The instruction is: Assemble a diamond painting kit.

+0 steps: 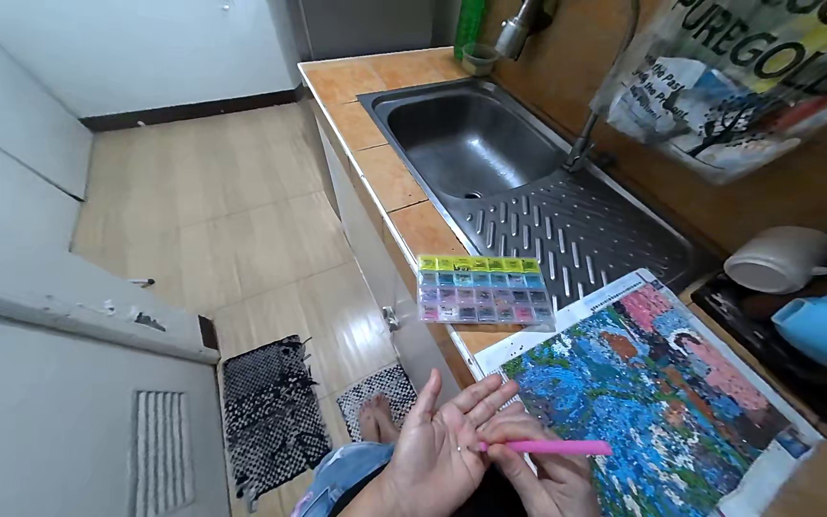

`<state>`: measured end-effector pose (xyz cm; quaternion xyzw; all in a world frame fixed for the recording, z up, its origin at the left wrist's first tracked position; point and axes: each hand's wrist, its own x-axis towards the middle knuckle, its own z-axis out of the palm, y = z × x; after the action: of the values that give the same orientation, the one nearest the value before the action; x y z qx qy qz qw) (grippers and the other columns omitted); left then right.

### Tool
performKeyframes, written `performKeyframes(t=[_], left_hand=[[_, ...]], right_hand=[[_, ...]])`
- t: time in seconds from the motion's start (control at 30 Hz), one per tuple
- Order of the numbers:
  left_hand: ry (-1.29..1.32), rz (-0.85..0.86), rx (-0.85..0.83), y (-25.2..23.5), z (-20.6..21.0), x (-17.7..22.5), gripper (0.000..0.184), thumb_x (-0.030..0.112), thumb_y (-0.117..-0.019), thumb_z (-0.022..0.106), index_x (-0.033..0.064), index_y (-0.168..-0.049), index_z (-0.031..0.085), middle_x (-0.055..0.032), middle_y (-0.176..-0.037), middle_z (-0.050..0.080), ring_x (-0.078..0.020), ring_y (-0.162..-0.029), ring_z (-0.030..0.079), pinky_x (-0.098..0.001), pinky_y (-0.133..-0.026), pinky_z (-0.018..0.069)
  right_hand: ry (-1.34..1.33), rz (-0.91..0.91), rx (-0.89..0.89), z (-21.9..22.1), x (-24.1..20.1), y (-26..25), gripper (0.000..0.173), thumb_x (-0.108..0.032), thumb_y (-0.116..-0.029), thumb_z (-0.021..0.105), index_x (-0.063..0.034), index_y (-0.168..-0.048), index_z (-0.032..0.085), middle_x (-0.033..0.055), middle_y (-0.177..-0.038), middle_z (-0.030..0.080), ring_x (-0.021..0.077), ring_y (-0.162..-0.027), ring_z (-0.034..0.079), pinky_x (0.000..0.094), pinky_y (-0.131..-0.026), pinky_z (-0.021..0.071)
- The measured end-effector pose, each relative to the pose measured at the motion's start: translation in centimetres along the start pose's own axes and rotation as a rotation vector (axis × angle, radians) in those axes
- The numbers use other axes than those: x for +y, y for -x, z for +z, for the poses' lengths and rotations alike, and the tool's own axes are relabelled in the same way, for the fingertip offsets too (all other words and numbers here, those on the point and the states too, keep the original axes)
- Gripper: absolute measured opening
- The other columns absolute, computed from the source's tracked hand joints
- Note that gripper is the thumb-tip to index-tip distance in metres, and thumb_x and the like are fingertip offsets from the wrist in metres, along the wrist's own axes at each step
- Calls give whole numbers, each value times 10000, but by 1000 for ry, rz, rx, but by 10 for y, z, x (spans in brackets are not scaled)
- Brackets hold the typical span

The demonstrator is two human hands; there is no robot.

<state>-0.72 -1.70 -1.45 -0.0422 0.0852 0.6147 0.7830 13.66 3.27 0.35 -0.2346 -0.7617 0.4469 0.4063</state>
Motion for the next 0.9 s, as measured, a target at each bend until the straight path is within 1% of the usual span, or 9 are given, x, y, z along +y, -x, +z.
performKeyframes(t=[0.17,0.27,0.37,0.53,0.63,0.8,0.83,0.9], left_hand=[[11,-5,-12,-1,0,0,803,577,-1054,68,39,-1366,575,-131,-1383,645,-260,-1282,622,-401,-1068,490],[24,-14,5,-1,1,0,798,581,-1055,82,37,-1364,578,-135,-1383,644,-261,-1282,622,-402,-1066,491],[29,-16,16,-1,2,1,798,579,-1057,86,33,-1354,585,-137,-1372,651,-254,-1266,634,-394,-1056,499],[38,-14,14,0,2,1,800,571,-1058,74,33,-1351,588,-138,-1377,647,-255,-1279,625,-391,-1067,490],[33,-14,22,0,3,1,800,574,-1057,75,32,-1350,586,-137,-1367,654,-248,-1267,633,-386,-1057,497],[36,-17,19,-1,2,1,809,568,-1056,47,31,-1375,561,-137,-1370,650,-250,-1267,631,-391,-1059,496],[39,-18,23,-1,2,1,809,570,-1056,52,32,-1372,566,-137,-1368,651,-249,-1265,631,-389,-1058,496],[35,-20,37,-1,2,1,800,570,-1056,58,43,-1365,574,-128,-1367,651,-236,-1272,623,-376,-1055,495]], right_hand=[[8,-27,-28,2,1,-1,194,-269,-1030,605,-95,-986,679,-36,-971,725,-19,-999,663,168,-924,534],[-1,-25,-29,4,2,-1,196,-267,-1028,605,-90,-993,681,-29,-975,726,-16,-999,666,162,-917,538],[-24,-11,-19,6,2,-2,209,-288,-1030,597,-101,-994,682,-45,-976,725,-25,-995,664,158,-913,538],[-42,22,-5,5,1,-3,212,-296,-1025,605,-108,-997,698,-50,-972,724,-26,-956,668,154,-869,553],[-33,24,-3,6,1,-3,206,-283,-1025,606,-103,-985,698,-51,-968,724,-28,-954,667,154,-871,553],[-19,4,3,9,7,-1,202,-292,-1027,606,-115,-1000,699,-49,-977,728,-21,-978,669,163,-895,550],[-21,6,1,9,7,-1,207,-295,-1028,604,-113,-999,699,-46,-976,729,-19,-973,669,166,-890,549],[-29,48,6,9,7,-1,231,-304,-1026,604,-102,-979,706,-44,-955,729,-30,-915,668,157,-835,560]])
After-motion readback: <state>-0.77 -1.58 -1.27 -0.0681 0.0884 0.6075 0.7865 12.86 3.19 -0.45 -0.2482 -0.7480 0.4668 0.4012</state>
